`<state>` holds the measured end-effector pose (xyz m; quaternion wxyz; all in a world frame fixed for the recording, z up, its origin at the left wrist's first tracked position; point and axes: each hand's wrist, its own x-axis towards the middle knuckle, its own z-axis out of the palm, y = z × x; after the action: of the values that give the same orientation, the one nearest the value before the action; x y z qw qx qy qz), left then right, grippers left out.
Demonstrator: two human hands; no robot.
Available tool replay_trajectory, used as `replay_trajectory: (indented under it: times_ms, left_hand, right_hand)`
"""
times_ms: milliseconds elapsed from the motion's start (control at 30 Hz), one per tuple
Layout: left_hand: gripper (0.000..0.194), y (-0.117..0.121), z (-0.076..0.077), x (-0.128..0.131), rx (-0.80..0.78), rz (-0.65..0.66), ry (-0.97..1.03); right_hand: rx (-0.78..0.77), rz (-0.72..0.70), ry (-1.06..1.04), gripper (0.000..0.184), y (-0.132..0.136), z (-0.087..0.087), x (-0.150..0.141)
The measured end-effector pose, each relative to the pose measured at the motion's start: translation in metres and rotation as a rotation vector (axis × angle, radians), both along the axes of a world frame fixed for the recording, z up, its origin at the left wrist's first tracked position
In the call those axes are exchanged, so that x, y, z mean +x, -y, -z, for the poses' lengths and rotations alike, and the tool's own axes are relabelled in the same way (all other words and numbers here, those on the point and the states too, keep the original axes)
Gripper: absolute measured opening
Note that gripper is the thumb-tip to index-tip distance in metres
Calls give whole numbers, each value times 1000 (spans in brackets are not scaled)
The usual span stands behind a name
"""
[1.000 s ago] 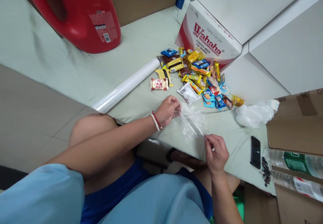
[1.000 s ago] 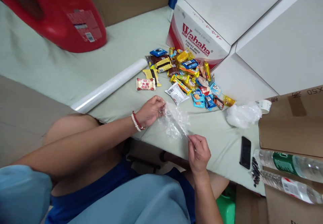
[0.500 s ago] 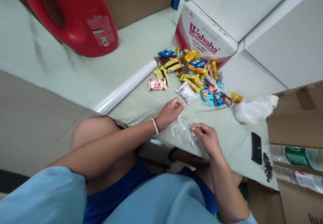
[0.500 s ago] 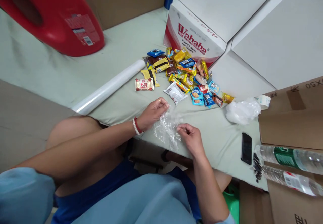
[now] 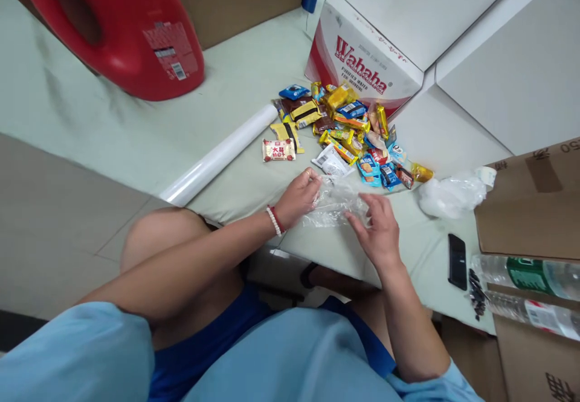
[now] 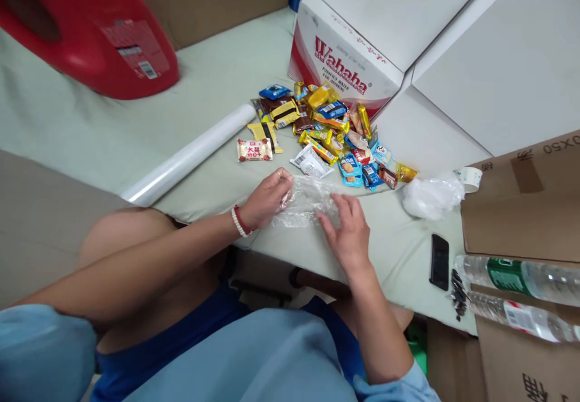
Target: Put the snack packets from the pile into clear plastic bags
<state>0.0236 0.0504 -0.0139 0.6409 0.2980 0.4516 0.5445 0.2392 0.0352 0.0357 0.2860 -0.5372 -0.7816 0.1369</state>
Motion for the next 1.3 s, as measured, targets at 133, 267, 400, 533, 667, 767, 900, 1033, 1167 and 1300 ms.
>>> replay_trajectory:
  times_ms: [133,267,400,533,667,767,900,1033,1167,1300]
  left_hand:
    - [22,0,-3,-4,-70,-58,-28]
    - [23,1,-1,-5,-112,-49,-48]
    - [25,3,2,-5,-126,-34,-38]
    - [33,8,0,-8,-72,119,48]
    - [40,12,-6,-10,31,263,119]
    - [50,12,-10,-11,74,296,145]
    - [58,9,-13,-19,76,297,50]
    - [66,5,-10,-29,37,391,-222]
    - [45,0,-8,-39,32,539,-294]
    - [44,-1,-18,-50,57,787,-213]
  right_hand:
    - [-173,250,-330,21,13,32,34]
    - [-378,385,-633,31,41,39,70]
    - [-448,392,-612,35,59,35,90]
    - [-519,421,-706,49,36,31,100]
    - [-594,285,-634,62,-7,34,87]
    - [-719,96,-559,60,-28,38,65]
    - [-726,127,-732,39,-44,30,47]
    - [-800,111,-913,36,-60,4,49]
    - [-856,103,-814,38,-73,-29,57]
    - [-934,-41,-699,35,-84,-57,60]
